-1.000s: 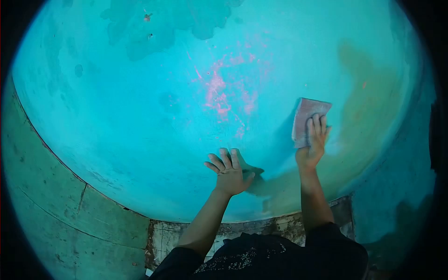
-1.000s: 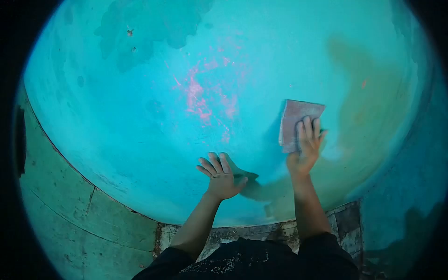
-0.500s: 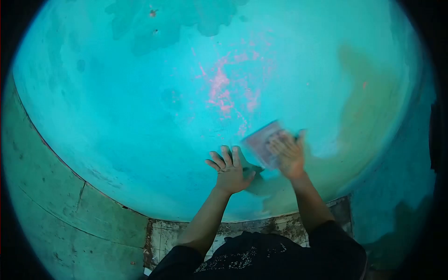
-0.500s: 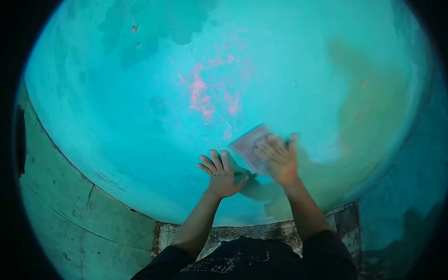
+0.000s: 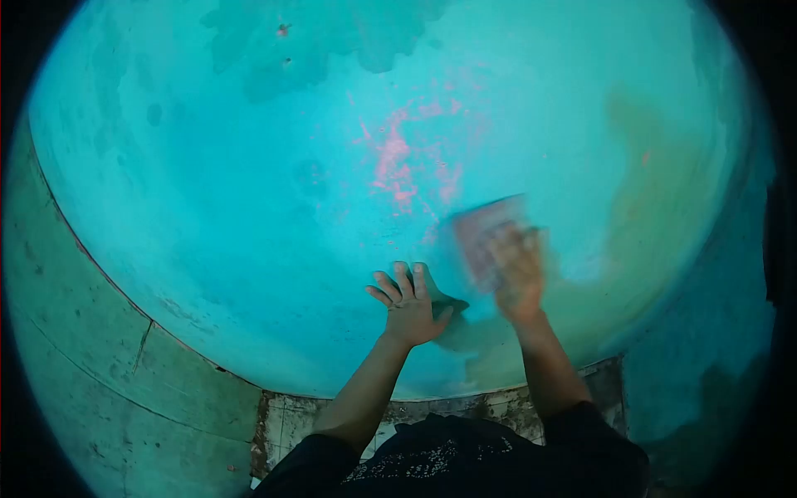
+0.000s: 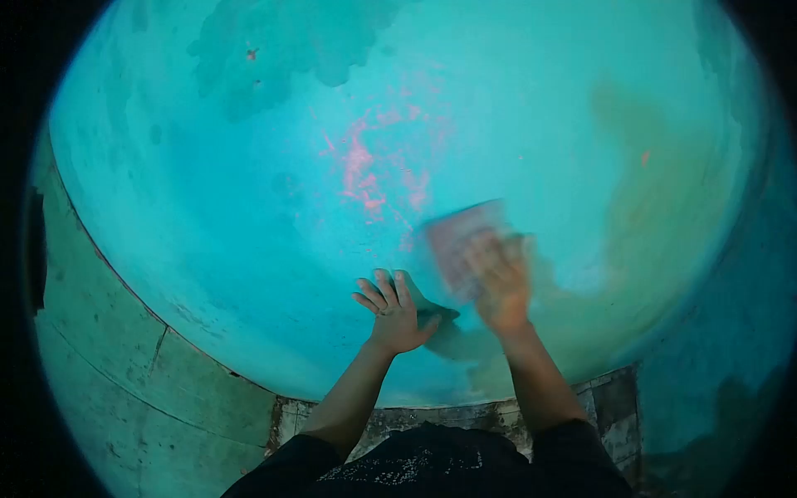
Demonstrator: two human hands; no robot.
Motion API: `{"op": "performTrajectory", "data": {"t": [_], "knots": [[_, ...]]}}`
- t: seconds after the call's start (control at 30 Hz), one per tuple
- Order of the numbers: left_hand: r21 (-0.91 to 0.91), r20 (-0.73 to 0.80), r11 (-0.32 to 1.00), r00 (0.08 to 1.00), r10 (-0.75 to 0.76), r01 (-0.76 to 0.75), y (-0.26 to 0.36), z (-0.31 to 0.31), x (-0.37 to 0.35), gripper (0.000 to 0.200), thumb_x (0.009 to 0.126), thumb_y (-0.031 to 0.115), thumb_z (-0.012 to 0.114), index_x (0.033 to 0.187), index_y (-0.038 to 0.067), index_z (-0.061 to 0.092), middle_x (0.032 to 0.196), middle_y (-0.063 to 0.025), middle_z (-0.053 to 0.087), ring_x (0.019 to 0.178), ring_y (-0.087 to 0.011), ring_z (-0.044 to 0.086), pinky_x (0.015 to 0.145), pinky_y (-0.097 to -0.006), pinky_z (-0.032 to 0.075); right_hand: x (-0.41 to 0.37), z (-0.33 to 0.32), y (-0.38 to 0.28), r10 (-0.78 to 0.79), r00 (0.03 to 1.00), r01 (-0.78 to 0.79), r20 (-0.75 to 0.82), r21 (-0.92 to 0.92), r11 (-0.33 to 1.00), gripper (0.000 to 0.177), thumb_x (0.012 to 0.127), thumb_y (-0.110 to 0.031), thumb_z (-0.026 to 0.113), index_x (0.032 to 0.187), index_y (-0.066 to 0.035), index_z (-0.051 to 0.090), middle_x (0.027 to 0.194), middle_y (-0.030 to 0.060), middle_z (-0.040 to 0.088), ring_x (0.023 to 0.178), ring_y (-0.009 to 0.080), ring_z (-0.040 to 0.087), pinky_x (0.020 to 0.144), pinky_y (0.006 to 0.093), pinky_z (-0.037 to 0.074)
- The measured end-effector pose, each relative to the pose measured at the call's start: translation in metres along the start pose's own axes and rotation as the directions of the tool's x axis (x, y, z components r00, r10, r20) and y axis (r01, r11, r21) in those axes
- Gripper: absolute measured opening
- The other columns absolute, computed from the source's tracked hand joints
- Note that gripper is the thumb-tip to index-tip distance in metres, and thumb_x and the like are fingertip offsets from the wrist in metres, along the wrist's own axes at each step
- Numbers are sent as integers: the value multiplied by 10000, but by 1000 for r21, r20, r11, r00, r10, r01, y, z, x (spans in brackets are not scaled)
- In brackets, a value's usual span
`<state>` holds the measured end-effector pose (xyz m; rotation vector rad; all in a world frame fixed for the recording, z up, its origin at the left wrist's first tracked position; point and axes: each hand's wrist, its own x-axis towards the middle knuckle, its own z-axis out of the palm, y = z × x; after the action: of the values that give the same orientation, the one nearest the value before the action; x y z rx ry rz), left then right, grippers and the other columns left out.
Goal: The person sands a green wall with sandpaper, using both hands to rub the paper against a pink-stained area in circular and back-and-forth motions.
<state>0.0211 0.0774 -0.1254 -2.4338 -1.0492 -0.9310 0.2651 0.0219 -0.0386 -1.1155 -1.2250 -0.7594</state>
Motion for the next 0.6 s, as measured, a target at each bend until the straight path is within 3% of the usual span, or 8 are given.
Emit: {"op": "performTrajectory", "data": {"t": [0.17, 0.2, 0.23, 0.3, 0.33, 0.37, 0.5, 0.6], "knots": [[11, -54, 1000, 998, 14, -13, -3, 1, 1, 1224, 806, 571, 712, 1507, -127, -8, 1487, -417, -290, 1248, -627, -434, 853, -823, -221, -12, 6, 27, -128, 990, 132, 63, -74, 988, 383, 881, -152, 623, 1251, -63, 667, 1343, 129, 621, 1342, 349, 498, 1186, 587, 168], [7, -30, 1000, 999, -16, 17, -2, 2, 2, 1236, 785, 561, 730, 1506, -129, 2, 1490, -410, -296, 1258, -622, -429, 860, -819, -221, -5, 15, 28, 65, 975, -76, -214, -41, 996, 356, 873, -117, 605, 1215, -66, 688, 1308, 134, 641, 1322, 334, 522, 1176, 609, 185], [13, -33, 1000, 999, -20, 20, -2, 2, 1, 1236, 785, 561, 730, 1506, -129, 2, 1490, -410, -296, 1258, -622, -429, 860, -819, -221, -7, 15, 23, 65, 974, -74, -215, -34, 997, 356, 873, -117, 605, 1215, -66, 688, 1308, 134, 641, 1322, 334, 522, 1176, 609, 185], [2, -37, 1000, 999, -30, 30, 5, -1, 2, 1243, 775, 562, 733, 1505, -133, 4, 1486, -416, -297, 1252, -636, -423, 867, -818, -218, -10, 2, -11, -93, 989, 78, 116, 129, 989, 363, 839, -84, 617, 1191, -99, 705, 1283, 116, 656, 1303, 309, 541, 1171, 613, 205], [-31, 109, 991, 986, -125, 129, 10, -5, 1, 1245, 782, 570, 723, 1503, -134, -10, 1482, -427, -287, 1238, -652, -421, 872, -817, -216, -20, 2, -15, -382, 821, 338, 424, 178, 924, 372, 818, -68, 610, 1168, -135, 719, 1275, 89, 663, 1300, 304, 544, 1158, 609, 240], [-34, 111, 993, 988, -111, 116, 12, -4, 2, 1245, 782, 570, 723, 1503, -134, -10, 1482, -427, -287, 1238, -652, -421, 872, -817, -216, -27, 4, -5, -373, 826, 335, 422, 166, 928, 372, 818, -68, 610, 1168, -135, 719, 1275, 89, 663, 1300, 304, 544, 1158, 609, 240], [34, 13, 997, 998, -63, 62, 7, 3, -2, 1232, 804, 583, 698, 1492, -148, -16, 1459, -458, -281, 1219, -682, -408, 862, -824, -213, -17, 4, 18, -125, 992, 124, -33, -20, 992, 411, 816, -55, 644, 1215, -141, 690, 1301, 79, 650, 1335, 409, 486, 1169, 608, 212], [25, 26, 999, 999, -43, 42, 8, 3, -2, 1243, 810, 591, 689, 1485, -156, -42, 1451, -460, -294, 1216, -686, -407, 848, -831, -211, -18, 1, 1, 4, 997, -4, -76, 5, 1000, 376, 819, -88, 636, 1190, -98, 699, 1328, 88, 638, 1343, 370, 491, 1172, 609, 179]]}}
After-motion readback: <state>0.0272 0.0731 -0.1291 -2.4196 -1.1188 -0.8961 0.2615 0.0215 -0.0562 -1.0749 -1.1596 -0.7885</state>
